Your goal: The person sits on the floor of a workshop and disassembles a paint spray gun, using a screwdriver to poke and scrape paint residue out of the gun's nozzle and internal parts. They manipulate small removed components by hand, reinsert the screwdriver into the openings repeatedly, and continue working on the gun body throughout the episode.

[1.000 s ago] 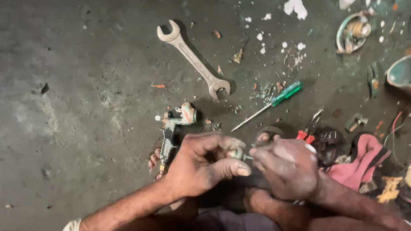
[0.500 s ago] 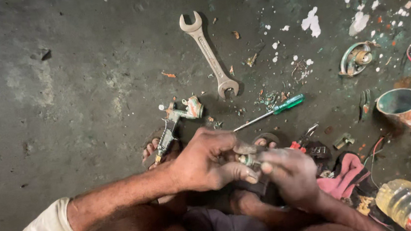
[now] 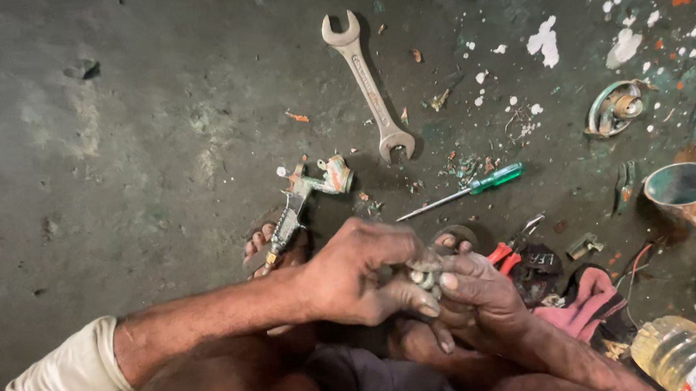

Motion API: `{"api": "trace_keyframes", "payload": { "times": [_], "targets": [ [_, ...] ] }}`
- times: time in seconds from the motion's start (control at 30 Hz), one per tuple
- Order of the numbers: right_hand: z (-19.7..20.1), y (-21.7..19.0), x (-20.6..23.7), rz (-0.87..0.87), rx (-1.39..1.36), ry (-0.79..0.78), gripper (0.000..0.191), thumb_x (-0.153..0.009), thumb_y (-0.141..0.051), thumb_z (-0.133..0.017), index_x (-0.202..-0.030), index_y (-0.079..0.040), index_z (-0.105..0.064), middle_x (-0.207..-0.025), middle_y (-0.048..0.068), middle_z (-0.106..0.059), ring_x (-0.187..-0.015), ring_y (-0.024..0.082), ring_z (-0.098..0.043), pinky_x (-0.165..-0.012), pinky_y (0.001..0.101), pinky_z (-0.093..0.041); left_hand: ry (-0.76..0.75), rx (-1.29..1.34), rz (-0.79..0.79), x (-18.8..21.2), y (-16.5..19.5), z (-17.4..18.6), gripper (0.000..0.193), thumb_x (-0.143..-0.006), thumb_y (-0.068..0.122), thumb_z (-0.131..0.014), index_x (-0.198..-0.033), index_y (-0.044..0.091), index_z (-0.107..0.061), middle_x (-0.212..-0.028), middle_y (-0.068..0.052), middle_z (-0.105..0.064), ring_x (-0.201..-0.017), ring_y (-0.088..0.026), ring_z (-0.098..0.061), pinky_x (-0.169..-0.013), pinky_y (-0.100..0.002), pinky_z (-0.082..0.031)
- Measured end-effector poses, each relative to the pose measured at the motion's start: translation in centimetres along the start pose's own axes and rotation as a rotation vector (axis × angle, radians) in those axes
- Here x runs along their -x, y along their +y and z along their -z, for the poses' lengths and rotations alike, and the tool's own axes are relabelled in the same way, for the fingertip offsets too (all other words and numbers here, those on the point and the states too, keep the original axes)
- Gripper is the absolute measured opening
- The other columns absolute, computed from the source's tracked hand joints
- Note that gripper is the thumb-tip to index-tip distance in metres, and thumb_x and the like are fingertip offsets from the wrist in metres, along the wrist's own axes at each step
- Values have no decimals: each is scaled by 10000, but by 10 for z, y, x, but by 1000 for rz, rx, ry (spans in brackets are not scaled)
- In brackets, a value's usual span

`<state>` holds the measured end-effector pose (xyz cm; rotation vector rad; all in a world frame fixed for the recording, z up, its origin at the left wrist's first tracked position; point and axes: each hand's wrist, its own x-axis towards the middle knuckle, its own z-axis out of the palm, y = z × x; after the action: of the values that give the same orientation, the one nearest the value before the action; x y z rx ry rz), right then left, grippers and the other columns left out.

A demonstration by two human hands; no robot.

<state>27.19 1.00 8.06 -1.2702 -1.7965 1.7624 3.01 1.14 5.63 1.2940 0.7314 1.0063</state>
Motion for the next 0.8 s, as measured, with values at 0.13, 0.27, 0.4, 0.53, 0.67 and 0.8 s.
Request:
{"api": "trace_keyframes", "payload": {
  "times": [0.13,0.27,0.4,0.53,0.67,0.8],
  "targets": [
    [6,6,9,-195,-347,29,216,-989,-150,-642,-1110,26,-672,-879,119,-731,-735,221,-704,-637,329,-561,-9,-9,-29,-5,1,-4,308,-860,188,-869,-1089,61,-707,-941,-92,-729,-854,-256,-756,-742,-343,-586],
    [10,3,9,603,500,218,209,-1019,-99,-654,-1196,3,-610,-925,134,-700,-767,234,-708,-609,350,-558,-20,106,35,-4,7,-3,352,-869,215,-864,-1167,79,-734,-955,-70,-753,-833,-223,-780,-743,-336,-612],
    [5,-6,-5,860,683,432,172,-987,-67,-652,-1113,15,-569,-816,164,-670,-696,263,-704,-610,378,-581,40,27,-127,-7,15,-1,404,-870,229,-882,-1190,67,-697,-1028,-80,-724,-914,-233,-750,-792,-336,-606],
    [4,-17,-13,882,531,413,117,-968,30,-620,-1083,12,-612,-714,41,-589,-613,142,-636,-771,476,-679,98,-12,-182,-11,23,0,466,-818,225,-911,-1169,37,-667,-1025,-90,-688,-927,-235,-710,-794,-345,-592],
    [7,-21,-14,905,497,466,134,-906,-1,-666,-1036,22,-642,-672,14,-559,-578,98,-588,-773,462,-684,87,-41,-79,-9,25,0,386,-767,198,-942,-1036,47,-711,-899,-85,-668,-797,-222,-688,-683,-341,-555],
    [5,-21,-16,876,509,471,126,-905,26,-692,-1018,29,-638,-678,14,-563,-585,99,-587,-795,463,-684,95,23,-138,-3,23,2,285,-905,121,-867,-1124,53,-697,-1053,-83,-727,-920,-215,-757,-792,-313,-617]
  ]
}}
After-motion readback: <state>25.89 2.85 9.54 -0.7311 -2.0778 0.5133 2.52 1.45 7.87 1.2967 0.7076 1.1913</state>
